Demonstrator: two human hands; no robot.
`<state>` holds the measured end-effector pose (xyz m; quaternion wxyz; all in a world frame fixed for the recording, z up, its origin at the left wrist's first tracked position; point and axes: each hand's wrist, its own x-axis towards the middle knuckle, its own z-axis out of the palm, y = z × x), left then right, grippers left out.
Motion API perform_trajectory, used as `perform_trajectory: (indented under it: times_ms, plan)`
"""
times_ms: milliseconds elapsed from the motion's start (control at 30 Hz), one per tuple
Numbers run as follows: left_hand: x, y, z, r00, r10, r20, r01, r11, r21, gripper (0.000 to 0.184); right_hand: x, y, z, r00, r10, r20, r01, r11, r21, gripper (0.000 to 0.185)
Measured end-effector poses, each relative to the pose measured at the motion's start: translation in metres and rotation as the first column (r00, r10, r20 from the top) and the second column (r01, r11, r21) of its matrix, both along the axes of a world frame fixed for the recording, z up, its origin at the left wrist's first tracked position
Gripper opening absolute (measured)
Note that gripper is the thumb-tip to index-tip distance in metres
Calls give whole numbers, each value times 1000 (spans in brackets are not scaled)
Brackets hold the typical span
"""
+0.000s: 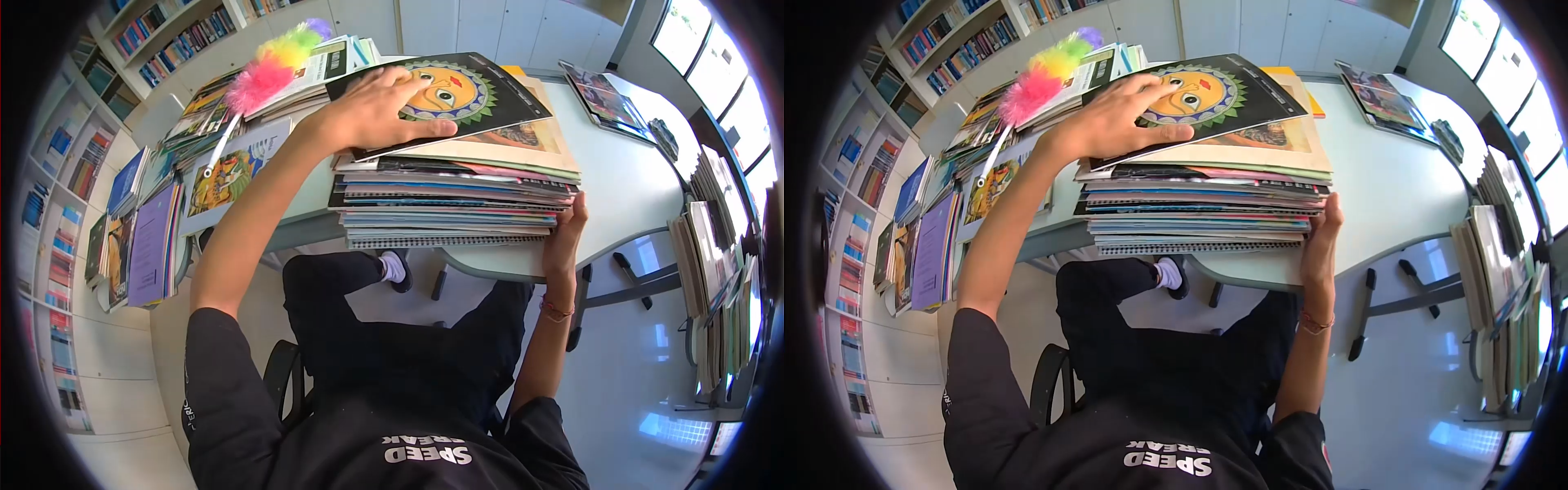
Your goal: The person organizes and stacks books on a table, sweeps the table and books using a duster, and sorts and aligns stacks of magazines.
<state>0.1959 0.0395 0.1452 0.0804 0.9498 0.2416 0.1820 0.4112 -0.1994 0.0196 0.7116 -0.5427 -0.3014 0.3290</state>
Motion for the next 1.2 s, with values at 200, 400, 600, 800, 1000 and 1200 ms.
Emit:
perform_trajectory:
  times_ms: [200, 400, 600, 800, 1000, 1200]
  plan:
    - [7, 28, 48, 938, -141, -315, 94, 983, -160, 103, -6, 4, 4, 1000, -17, -17, 17, 1000, -6, 89]
    - [59, 70, 50, 966, 77, -247, -120, 979, -165, 94, -15, 2, 18, 992, -23, 123, 17, 998, 54, 79]
    - [93, 80, 27, 930, -122, -346, -3, 941, -339, 94, -10, -2, 20, 990, 32, 141, -29, 999, -20, 83]
    - [82, 64, 26, 953, -206, -221, 62, 850, -523, 98, 3, -4, 25, 986, 119, 116, -119, 993, -6, 77]
    - [77, 65, 18, 965, -146, -220, 40, 904, -425, 92, 111, 35, 66, 877, 295, 379, -210, 945, -250, 56]
    - [97, 72, 16, 947, -59, -314, -74, 916, -394, 82, 220, 177, 40, 484, 255, 837, 227, 887, -402, 67]
